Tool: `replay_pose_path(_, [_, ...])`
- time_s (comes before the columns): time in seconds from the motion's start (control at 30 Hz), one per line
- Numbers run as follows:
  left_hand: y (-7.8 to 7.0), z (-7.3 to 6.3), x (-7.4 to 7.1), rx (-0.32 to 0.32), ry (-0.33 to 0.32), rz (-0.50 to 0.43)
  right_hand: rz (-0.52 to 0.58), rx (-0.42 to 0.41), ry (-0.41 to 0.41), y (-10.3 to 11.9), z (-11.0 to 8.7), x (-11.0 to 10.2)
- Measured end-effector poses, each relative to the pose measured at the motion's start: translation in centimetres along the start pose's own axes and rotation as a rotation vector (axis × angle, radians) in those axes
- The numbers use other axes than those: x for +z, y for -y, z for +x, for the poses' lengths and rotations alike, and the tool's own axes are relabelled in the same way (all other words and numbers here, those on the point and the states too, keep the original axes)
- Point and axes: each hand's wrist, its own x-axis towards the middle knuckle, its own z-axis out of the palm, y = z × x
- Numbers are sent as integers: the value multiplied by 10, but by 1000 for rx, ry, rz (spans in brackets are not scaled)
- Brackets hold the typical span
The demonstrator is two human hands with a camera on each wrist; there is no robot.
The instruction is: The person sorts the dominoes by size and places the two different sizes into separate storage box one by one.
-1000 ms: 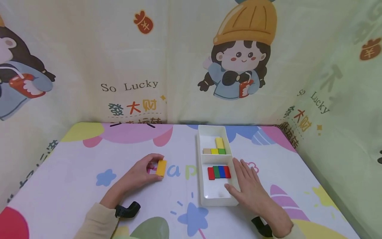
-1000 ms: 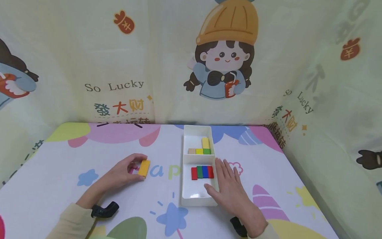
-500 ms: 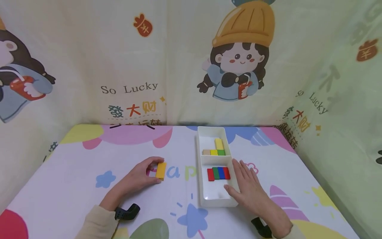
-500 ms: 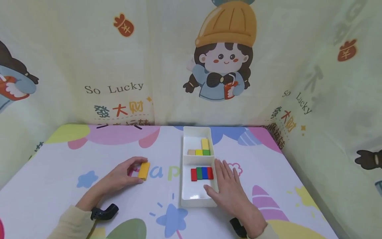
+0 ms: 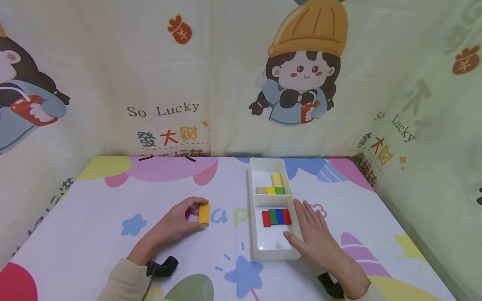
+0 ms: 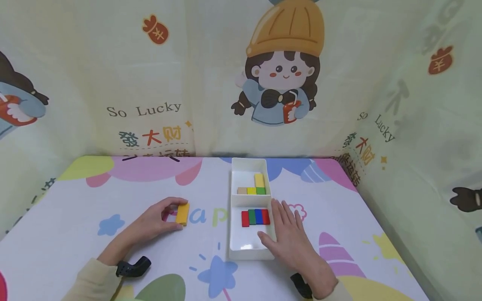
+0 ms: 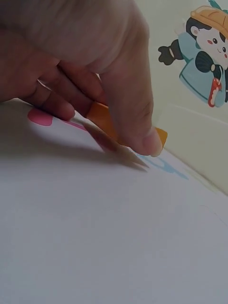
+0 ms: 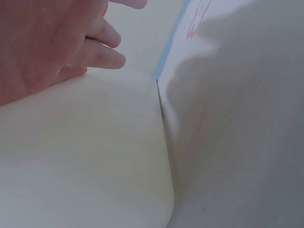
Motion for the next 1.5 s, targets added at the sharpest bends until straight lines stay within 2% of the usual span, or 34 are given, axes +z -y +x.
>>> replay_pose_path(0.2, [-5, 5, -2, 33, -4, -36, 3, 3, -11, -2, -1, -3])
replay_pose_path(0.47, [-8, 6, -2, 20, -2, -77, 24, -1, -1, -2, -1, 1])
replay_pose_path(0.63, [-13, 11, -4, 72, 0, -104, 22, 5, -2, -1, 0, 2])
replay_pose_path(0.8, [-25, 19, -8, 105, 18, -145, 26, 9, 0, -2, -1, 3])
replay_pose_path(0.93, [-37, 25, -11, 115, 19, -134, 28, 3, -2, -1, -1, 3])
replay_pose_path(1.37, [-65, 49, -14, 233, 42, -140, 7, -3, -19, 2, -2, 5])
replay_pose_path(1.5, [-74, 56, -12, 242, 51, -128, -15, -10, -32, 3, -2, 3])
